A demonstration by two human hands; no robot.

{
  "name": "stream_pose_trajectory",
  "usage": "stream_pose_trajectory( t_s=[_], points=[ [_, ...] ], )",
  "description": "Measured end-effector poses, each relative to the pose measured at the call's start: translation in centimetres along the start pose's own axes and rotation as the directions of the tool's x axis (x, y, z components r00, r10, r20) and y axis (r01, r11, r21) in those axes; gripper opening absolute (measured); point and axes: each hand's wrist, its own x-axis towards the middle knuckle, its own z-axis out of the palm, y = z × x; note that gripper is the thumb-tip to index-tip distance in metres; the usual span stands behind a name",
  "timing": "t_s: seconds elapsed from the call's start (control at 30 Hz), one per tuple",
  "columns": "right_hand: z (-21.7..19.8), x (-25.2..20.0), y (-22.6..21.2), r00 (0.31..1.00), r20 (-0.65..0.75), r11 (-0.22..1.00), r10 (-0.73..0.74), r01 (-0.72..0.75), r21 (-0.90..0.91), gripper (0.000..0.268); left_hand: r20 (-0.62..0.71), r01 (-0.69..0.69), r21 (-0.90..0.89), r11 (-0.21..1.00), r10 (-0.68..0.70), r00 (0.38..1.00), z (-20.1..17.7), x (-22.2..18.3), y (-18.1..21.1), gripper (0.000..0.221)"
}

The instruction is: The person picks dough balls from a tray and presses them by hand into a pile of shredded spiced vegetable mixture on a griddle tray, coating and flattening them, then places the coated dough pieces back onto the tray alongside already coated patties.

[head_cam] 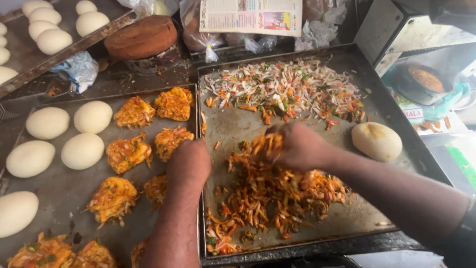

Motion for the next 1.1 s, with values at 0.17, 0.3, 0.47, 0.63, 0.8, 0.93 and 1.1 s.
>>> stream_pose_trajectory(
  t_s=[0.17, 0.3, 0.47, 0.63, 0.8, 0.93, 1.1],
  points=[
    [-1.2, 0.1, 5.6, 0.992, -0.002, 0.974, 0.124, -0.121, 0.192, 0.062, -0.037, -0.031, -0.012, 0.999, 0.031, 0.999, 1.2, 0.2, -0.4, 0.018],
    [1.2, 0.6, 10.7, 0.944, 0.083, 0.946, -0.319, 0.323, -0.037, 0.084, -0.012, -0.019, -0.028, 0.999, 0.019, 1.0, 1.5, 0.1, -0.6, 0.018],
    [8.7, -2.7, 6.6, 0.657, -0.075, 0.344, -0.75, 0.291, -0.893, 0.111, -0.006, -0.013, -0.042, 0.999, 0.013, 1.0, 1.2, 0.0, -0.3, 0.018],
    [6.4, 3.2, 7.6, 0.967, -0.042, 0.93, -0.25, 0.228, -0.288, 0.056, -0.111, -0.09, -0.064, 0.994, 0.083, 0.99, 2.0, 0.2, -1.4, 0.018],
    [2.8, 3.5, 6.7, 0.956, -0.125, 0.964, -0.264, 0.263, -0.029, 0.046, -0.051, -0.055, -0.077, 0.995, 0.051, 0.997, 0.9, 0.1, -1.1, 0.017],
    [0.7, 1.5, 4.6, 0.997, 0.011, 0.926, -0.078, 0.068, 0.371, 0.048, 0.003, -0.061, -0.064, 0.996, 0.061, 0.998, 0.6, -0.3, -0.7, 0.017],
    [0.9, 2.0, 8.1, 0.957, -0.03, 0.933, -0.289, 0.289, 0.217, 0.048, -0.052, -0.095, -0.091, 0.991, 0.091, 0.995, 1.2, -0.1, -1.1, 0.017]
  ],
)
